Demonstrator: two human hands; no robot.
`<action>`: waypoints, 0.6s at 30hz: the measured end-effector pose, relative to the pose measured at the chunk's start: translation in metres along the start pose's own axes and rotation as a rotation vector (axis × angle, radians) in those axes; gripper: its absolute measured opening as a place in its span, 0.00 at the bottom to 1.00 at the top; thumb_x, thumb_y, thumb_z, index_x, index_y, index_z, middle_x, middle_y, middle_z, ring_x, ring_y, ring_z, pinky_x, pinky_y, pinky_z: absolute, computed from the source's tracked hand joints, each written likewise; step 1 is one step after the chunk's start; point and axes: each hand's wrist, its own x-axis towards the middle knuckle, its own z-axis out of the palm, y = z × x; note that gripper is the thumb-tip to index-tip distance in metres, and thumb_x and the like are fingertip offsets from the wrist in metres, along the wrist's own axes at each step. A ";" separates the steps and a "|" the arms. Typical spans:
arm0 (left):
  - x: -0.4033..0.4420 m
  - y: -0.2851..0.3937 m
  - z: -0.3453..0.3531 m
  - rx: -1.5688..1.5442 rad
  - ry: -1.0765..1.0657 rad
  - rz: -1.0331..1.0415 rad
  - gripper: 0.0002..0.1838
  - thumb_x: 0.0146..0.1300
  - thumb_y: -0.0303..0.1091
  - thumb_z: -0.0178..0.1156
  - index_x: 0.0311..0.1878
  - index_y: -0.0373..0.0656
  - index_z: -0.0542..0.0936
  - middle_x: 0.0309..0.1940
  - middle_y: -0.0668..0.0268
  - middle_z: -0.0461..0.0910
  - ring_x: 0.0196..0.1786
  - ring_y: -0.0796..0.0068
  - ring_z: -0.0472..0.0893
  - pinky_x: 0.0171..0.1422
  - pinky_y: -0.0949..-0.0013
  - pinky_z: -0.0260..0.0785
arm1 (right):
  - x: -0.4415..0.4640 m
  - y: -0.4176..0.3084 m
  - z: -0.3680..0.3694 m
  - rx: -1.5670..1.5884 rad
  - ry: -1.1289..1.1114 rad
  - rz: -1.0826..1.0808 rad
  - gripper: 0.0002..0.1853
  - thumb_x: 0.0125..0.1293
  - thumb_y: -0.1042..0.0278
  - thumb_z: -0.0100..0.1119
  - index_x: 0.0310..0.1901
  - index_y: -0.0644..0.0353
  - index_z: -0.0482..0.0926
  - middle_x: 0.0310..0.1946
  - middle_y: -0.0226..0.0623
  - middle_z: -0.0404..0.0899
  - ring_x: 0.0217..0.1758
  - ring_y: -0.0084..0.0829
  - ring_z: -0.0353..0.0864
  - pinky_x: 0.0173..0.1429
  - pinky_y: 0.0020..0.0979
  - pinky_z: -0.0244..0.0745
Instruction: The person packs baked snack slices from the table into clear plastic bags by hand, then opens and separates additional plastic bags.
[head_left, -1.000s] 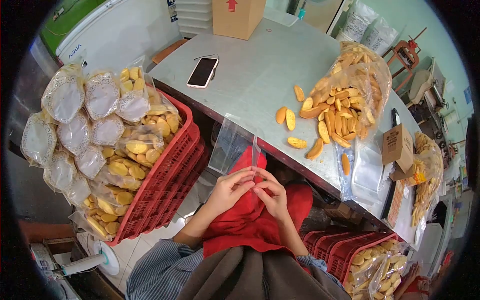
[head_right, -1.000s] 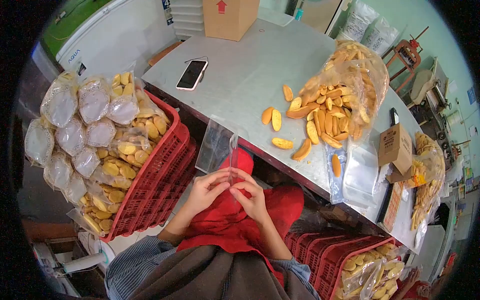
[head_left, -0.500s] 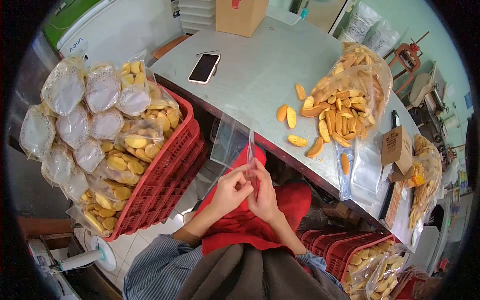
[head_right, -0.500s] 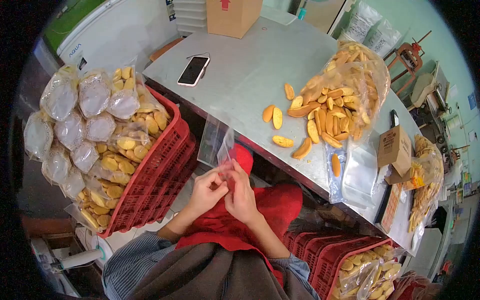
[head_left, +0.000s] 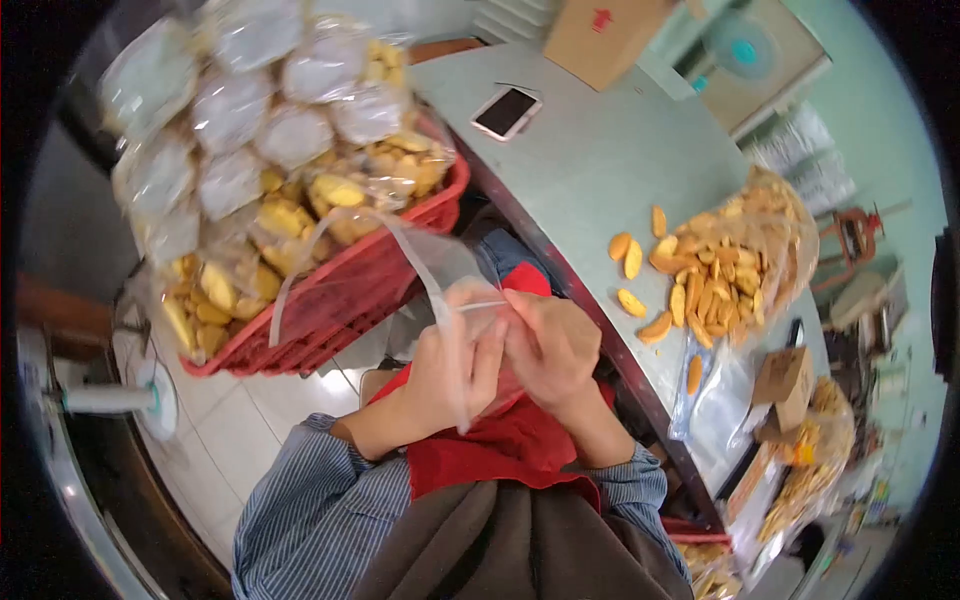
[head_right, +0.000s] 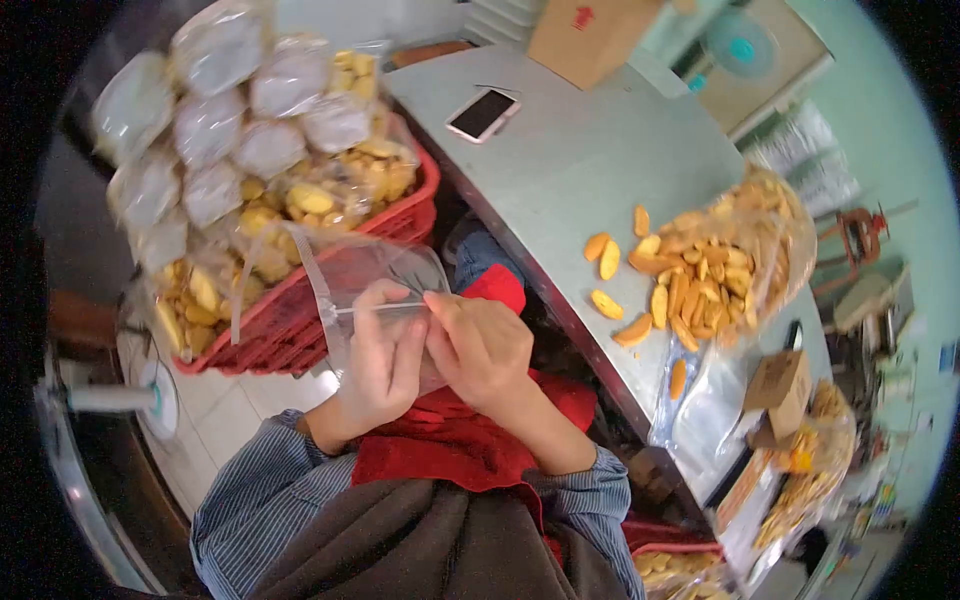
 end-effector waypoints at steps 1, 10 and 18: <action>-0.009 0.000 -0.009 -0.030 0.016 0.011 0.21 0.64 0.22 0.46 0.58 0.35 0.53 0.43 0.56 0.71 0.42 0.72 0.73 0.46 0.69 0.67 | 0.006 -0.006 0.000 0.070 -0.051 -0.007 0.18 0.44 0.83 0.59 0.41 0.72 0.75 0.31 0.45 0.78 0.26 0.38 0.78 0.30 0.32 0.73; -0.023 -0.013 -0.044 -0.235 -0.107 0.261 0.19 0.63 0.24 0.48 0.56 0.33 0.57 0.43 0.53 0.70 0.43 0.61 0.74 0.47 0.63 0.67 | 0.020 -0.047 0.001 0.102 -0.063 -0.072 0.18 0.48 0.81 0.58 0.45 0.65 0.76 0.42 0.45 0.80 0.39 0.41 0.82 0.40 0.34 0.77; 0.035 0.055 -0.035 -0.591 -0.685 0.236 0.15 0.67 0.27 0.45 0.53 0.35 0.57 0.19 0.65 0.69 0.16 0.76 0.69 0.22 0.71 0.61 | 0.024 -0.093 -0.058 -0.256 0.241 0.277 0.09 0.54 0.80 0.59 0.38 0.66 0.78 0.32 0.46 0.80 0.32 0.42 0.81 0.35 0.33 0.75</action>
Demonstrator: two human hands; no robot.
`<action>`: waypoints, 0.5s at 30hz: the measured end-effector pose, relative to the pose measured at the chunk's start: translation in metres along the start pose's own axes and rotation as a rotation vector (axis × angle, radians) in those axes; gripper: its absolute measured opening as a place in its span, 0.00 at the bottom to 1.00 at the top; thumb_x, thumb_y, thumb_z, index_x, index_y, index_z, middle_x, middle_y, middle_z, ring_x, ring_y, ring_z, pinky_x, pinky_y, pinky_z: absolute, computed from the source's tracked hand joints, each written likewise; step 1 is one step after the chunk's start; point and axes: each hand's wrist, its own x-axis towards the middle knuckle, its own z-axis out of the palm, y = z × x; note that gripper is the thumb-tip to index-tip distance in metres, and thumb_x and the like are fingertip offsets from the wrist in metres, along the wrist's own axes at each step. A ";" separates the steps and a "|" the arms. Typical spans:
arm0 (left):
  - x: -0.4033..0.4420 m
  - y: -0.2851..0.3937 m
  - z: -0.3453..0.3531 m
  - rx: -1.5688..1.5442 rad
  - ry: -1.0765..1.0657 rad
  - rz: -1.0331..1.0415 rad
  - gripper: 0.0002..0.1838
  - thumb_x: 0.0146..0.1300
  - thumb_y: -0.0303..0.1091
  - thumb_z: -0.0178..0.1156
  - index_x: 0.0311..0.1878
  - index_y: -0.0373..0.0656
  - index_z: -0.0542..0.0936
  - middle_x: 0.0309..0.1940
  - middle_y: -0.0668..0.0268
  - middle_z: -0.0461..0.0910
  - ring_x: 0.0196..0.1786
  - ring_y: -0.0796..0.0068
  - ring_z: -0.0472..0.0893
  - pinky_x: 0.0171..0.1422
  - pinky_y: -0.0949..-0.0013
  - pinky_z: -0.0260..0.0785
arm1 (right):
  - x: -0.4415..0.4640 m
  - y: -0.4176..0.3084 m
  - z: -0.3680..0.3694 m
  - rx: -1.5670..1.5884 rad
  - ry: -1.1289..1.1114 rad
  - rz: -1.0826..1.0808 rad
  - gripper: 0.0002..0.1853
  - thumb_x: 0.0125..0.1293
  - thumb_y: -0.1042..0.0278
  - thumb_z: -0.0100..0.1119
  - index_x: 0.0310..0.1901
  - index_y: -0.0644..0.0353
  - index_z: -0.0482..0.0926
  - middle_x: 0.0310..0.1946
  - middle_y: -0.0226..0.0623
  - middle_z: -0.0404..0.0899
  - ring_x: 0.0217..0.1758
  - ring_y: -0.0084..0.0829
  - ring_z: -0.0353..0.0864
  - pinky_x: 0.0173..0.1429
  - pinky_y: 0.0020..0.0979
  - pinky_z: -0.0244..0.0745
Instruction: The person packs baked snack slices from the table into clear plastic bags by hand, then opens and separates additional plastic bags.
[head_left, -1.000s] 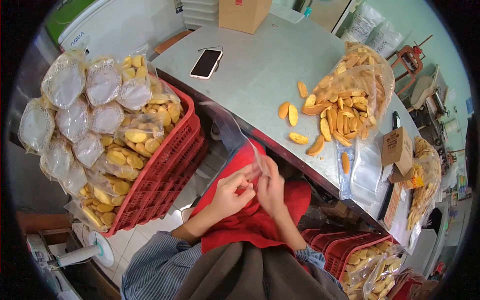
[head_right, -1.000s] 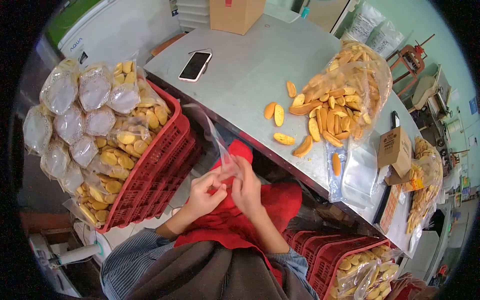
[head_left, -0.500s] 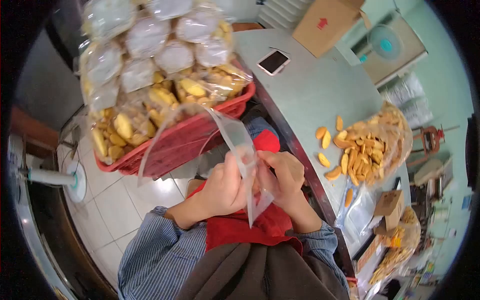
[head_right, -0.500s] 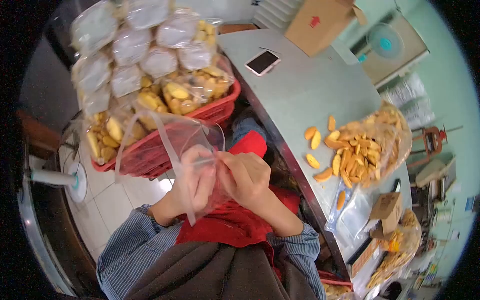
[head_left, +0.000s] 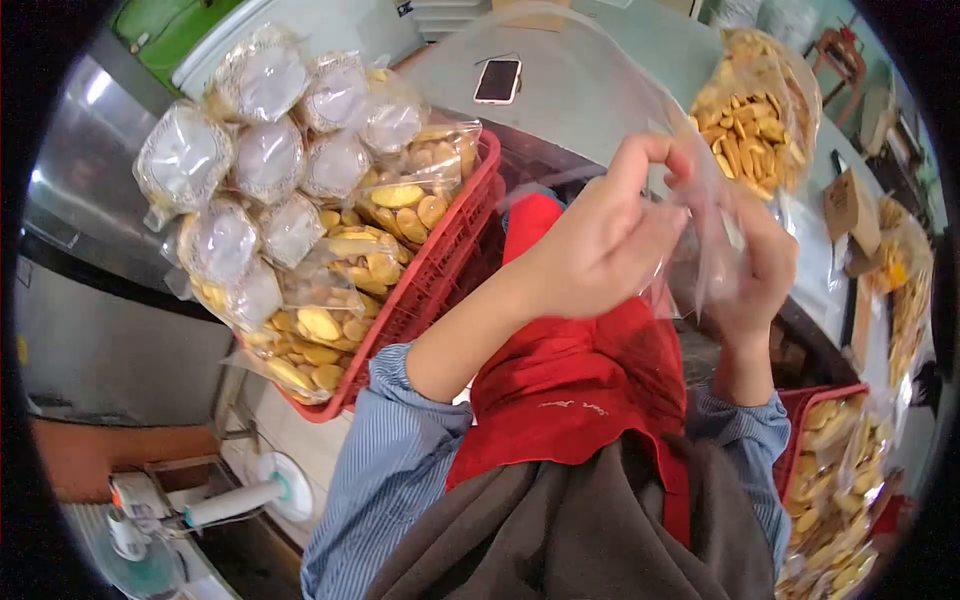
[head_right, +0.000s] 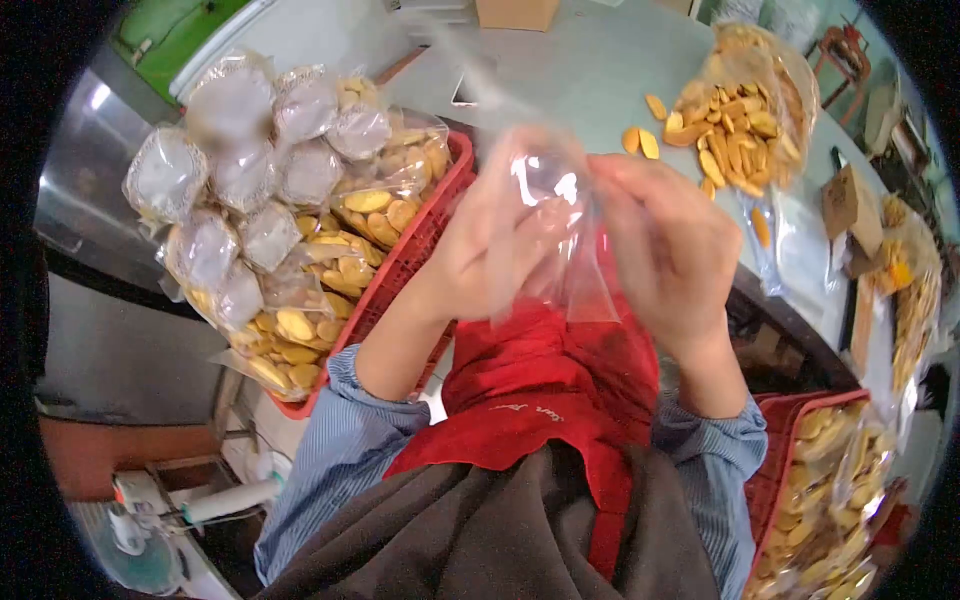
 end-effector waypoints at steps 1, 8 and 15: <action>0.004 -0.013 -0.002 -0.086 -0.021 -0.073 0.14 0.67 0.28 0.46 0.53 0.37 0.59 0.18 0.68 0.68 0.14 0.80 0.65 0.20 0.75 0.57 | -0.010 0.004 0.001 -0.047 -0.036 0.100 0.08 0.54 0.79 0.59 0.37 0.66 0.78 0.32 0.46 0.80 0.31 0.42 0.81 0.35 0.32 0.75; -0.151 -0.103 -0.003 0.760 0.189 -0.234 0.31 0.59 0.34 0.59 0.64 0.41 0.60 0.61 0.54 0.65 0.69 0.58 0.57 0.71 0.59 0.46 | -0.100 0.067 -0.007 -0.054 -0.187 0.508 0.04 0.56 0.74 0.60 0.32 0.64 0.79 0.25 0.45 0.78 0.24 0.39 0.78 0.30 0.30 0.72; -0.329 -0.156 0.033 0.847 0.473 -0.874 0.28 0.60 0.38 0.57 0.62 0.38 0.64 0.60 0.54 0.66 0.64 0.55 0.63 0.66 0.55 0.54 | -0.105 0.124 -0.038 0.719 -0.262 0.879 0.04 0.60 0.78 0.56 0.32 0.70 0.79 0.26 0.35 0.80 0.27 0.20 0.77 0.33 0.22 0.73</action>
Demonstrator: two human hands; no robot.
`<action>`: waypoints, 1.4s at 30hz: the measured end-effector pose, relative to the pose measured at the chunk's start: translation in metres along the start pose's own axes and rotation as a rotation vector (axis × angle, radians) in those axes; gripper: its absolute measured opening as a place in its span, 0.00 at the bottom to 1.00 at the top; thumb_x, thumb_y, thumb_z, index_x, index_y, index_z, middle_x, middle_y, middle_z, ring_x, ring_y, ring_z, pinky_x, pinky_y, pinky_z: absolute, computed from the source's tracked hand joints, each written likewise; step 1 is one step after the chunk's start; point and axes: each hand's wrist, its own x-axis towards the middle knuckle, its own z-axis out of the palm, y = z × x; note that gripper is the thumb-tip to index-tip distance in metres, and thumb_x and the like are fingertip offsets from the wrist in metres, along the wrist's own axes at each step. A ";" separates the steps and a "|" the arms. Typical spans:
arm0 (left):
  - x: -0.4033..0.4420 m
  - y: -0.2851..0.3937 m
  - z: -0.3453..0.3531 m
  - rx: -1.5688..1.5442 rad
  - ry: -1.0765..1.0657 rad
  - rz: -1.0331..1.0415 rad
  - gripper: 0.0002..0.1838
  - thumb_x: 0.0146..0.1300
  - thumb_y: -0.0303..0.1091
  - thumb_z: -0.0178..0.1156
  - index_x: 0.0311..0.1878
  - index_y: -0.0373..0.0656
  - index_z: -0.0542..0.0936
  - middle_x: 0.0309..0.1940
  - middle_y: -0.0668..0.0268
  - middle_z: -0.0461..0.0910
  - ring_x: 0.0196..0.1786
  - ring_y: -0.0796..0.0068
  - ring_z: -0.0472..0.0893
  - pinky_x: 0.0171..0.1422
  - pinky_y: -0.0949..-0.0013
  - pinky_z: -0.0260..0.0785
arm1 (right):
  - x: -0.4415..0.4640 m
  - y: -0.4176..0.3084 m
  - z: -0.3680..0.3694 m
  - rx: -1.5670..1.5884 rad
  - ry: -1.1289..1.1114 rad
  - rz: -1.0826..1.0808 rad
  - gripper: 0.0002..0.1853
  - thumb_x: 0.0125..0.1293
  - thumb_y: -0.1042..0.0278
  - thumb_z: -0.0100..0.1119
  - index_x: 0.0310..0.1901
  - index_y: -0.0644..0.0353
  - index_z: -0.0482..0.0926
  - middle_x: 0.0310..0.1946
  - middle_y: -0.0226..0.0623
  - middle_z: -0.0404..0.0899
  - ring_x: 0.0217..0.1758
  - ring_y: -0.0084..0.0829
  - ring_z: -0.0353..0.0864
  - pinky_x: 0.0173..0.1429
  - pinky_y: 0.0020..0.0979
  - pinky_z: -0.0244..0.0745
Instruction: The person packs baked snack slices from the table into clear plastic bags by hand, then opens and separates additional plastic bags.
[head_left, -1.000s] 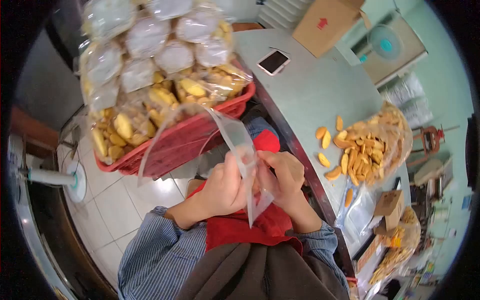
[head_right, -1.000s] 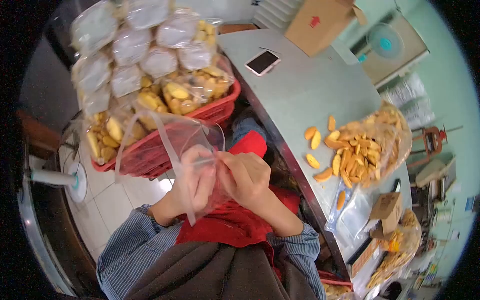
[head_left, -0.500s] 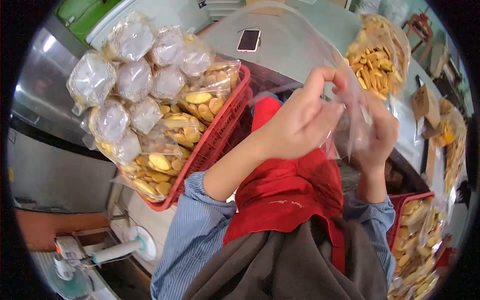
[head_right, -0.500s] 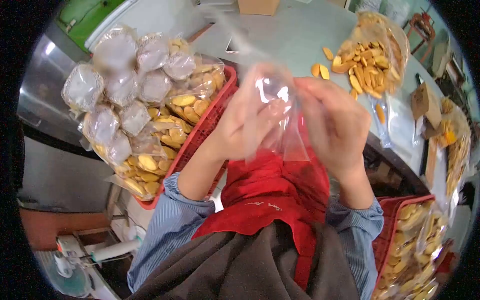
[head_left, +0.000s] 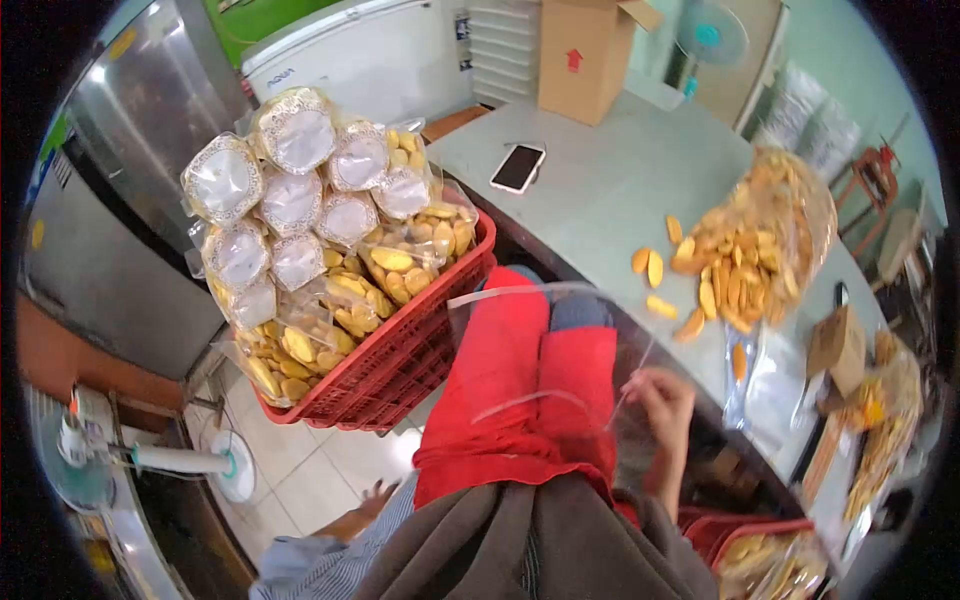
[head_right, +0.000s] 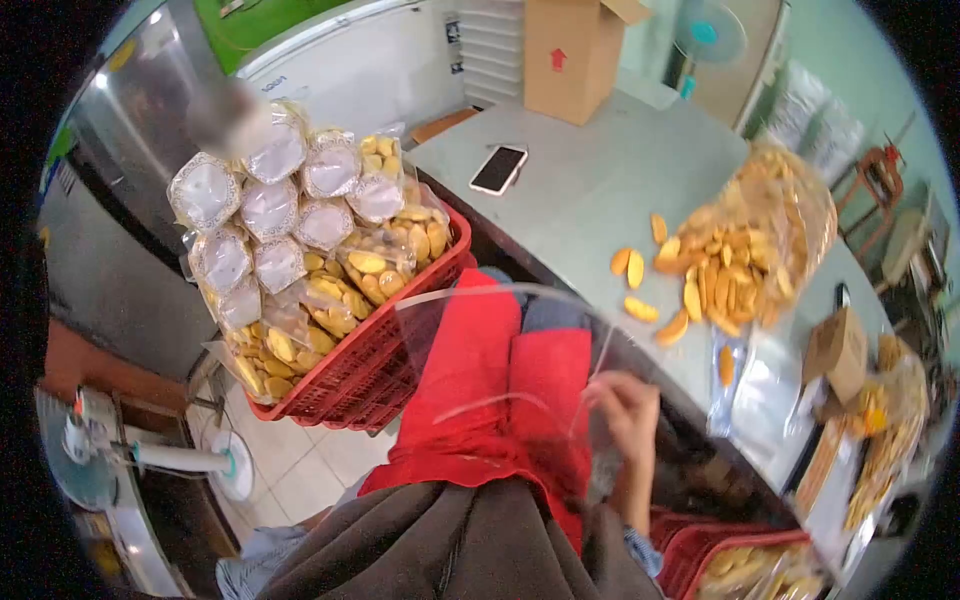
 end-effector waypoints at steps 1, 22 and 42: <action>0.003 0.005 -0.003 -0.020 -0.030 -0.092 0.28 0.61 0.38 0.56 0.62 0.38 0.64 0.60 0.54 0.67 0.63 0.56 0.64 0.65 0.56 0.55 | 0.006 0.007 0.001 0.019 -0.031 0.007 0.04 0.60 0.77 0.58 0.32 0.69 0.80 0.26 0.36 0.81 0.27 0.21 0.78 0.33 0.22 0.73; 0.218 0.434 -0.109 -0.720 0.004 1.244 0.15 0.60 0.40 0.60 0.39 0.35 0.77 0.28 0.61 0.83 0.38 0.67 0.80 0.53 0.60 0.68 | 0.025 0.105 -0.066 0.107 0.172 0.336 0.08 0.64 0.71 0.56 0.38 0.67 0.77 0.27 0.31 0.78 0.29 0.19 0.76 0.34 0.21 0.71; 0.147 0.439 -0.109 -1.930 -0.612 0.754 0.37 0.60 0.64 0.47 0.70 0.66 0.50 0.56 0.81 0.66 0.37 0.77 0.75 0.50 0.65 0.68 | 0.043 0.114 -0.043 0.004 0.128 0.287 0.07 0.64 0.74 0.54 0.39 0.69 0.77 0.29 0.31 0.78 0.33 0.20 0.76 0.39 0.22 0.71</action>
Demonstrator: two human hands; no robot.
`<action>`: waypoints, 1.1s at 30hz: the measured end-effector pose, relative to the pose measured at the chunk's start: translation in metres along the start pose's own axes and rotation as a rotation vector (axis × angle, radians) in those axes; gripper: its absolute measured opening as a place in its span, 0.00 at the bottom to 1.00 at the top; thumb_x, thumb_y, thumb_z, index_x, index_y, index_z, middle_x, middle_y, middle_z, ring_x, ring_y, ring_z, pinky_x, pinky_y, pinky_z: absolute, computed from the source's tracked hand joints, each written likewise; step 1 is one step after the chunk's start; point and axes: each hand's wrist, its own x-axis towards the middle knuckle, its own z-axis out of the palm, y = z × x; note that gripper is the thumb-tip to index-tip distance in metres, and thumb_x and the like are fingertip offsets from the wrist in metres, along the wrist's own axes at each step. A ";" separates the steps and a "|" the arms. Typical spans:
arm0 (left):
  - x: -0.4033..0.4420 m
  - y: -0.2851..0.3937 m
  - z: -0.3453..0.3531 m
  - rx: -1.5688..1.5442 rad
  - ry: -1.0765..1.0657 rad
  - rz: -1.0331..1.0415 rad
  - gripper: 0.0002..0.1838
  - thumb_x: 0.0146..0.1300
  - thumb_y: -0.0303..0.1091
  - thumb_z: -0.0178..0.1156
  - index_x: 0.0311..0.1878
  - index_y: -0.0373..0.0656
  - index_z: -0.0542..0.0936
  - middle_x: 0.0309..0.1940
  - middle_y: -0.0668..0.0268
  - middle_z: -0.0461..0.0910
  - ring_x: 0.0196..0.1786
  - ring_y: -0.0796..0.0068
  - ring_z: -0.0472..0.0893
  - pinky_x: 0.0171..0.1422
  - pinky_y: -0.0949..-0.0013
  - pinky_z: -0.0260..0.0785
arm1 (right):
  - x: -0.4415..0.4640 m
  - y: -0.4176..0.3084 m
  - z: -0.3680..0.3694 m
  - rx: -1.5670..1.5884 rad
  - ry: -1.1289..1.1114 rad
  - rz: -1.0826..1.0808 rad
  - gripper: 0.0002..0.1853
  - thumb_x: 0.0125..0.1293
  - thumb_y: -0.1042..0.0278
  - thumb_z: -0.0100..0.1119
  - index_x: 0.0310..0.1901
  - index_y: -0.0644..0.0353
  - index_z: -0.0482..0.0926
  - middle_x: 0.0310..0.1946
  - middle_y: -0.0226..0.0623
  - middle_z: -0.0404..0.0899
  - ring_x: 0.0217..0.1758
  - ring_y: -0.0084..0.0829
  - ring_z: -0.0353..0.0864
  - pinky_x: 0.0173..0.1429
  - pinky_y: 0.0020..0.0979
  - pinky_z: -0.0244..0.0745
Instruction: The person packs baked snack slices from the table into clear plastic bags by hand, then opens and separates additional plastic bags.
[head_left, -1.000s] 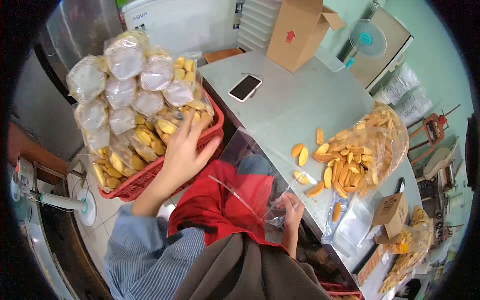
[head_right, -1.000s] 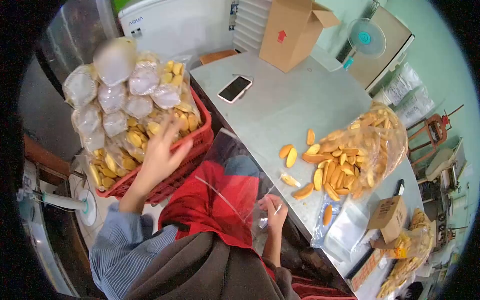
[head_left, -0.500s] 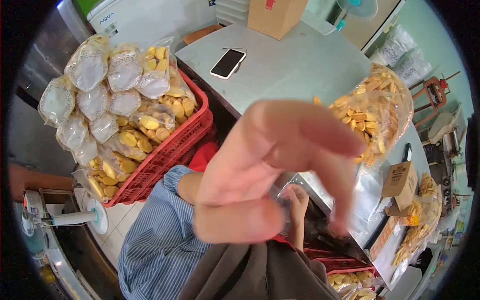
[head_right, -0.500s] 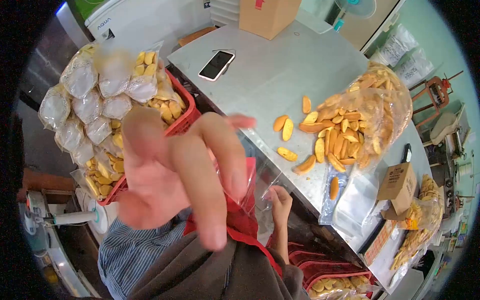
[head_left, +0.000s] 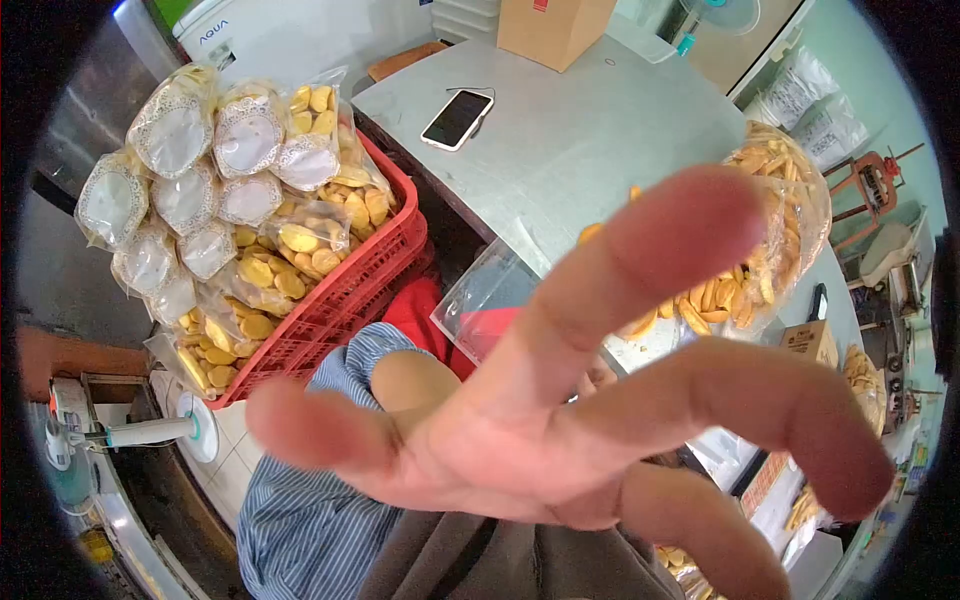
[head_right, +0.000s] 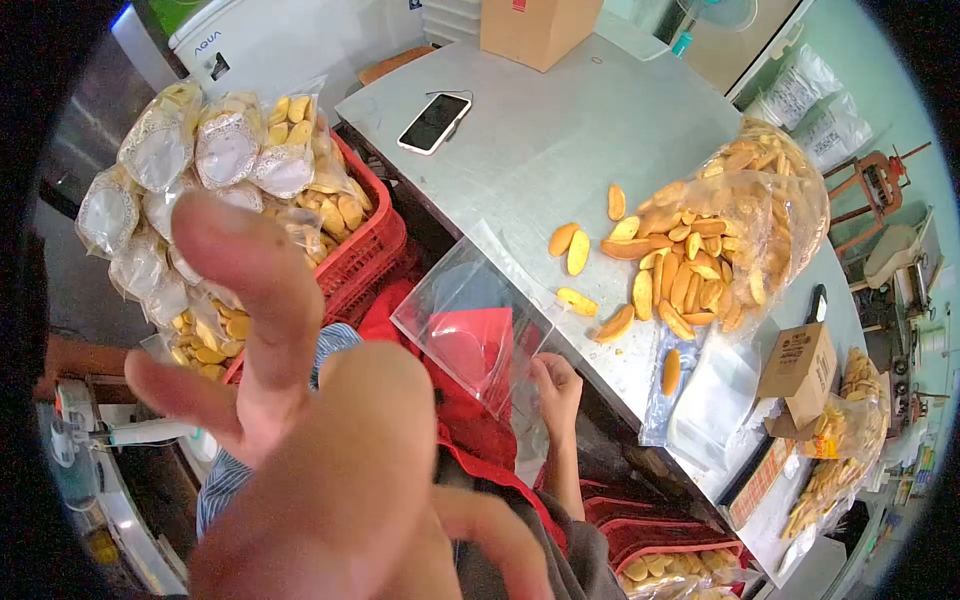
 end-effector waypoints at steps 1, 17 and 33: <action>0.003 -0.008 -0.004 -0.166 0.025 0.048 0.38 0.60 0.65 0.46 0.71 0.68 0.49 0.58 0.82 0.66 0.37 0.78 0.74 0.50 0.65 0.68 | 0.000 0.001 0.000 0.021 0.000 0.000 0.07 0.64 0.74 0.54 0.39 0.69 0.77 0.29 0.31 0.78 0.33 0.20 0.76 0.39 0.23 0.71; -0.007 -0.020 -0.015 -0.410 0.062 0.305 0.31 0.63 0.56 0.49 0.67 0.58 0.59 0.61 0.82 0.62 0.50 0.72 0.68 0.52 0.67 0.60 | 0.000 0.015 -0.008 0.098 -0.021 0.038 0.08 0.65 0.72 0.54 0.39 0.69 0.77 0.29 0.32 0.78 0.32 0.21 0.76 0.38 0.23 0.72; 0.002 -0.005 -0.007 -0.035 -0.311 0.431 0.19 0.66 0.41 0.45 0.59 0.51 0.66 0.53 0.77 0.67 0.48 0.80 0.69 0.53 0.77 0.60 | 0.008 0.012 -0.001 0.067 -0.041 0.072 0.08 0.64 0.71 0.55 0.38 0.68 0.77 0.28 0.31 0.78 0.31 0.20 0.75 0.37 0.22 0.71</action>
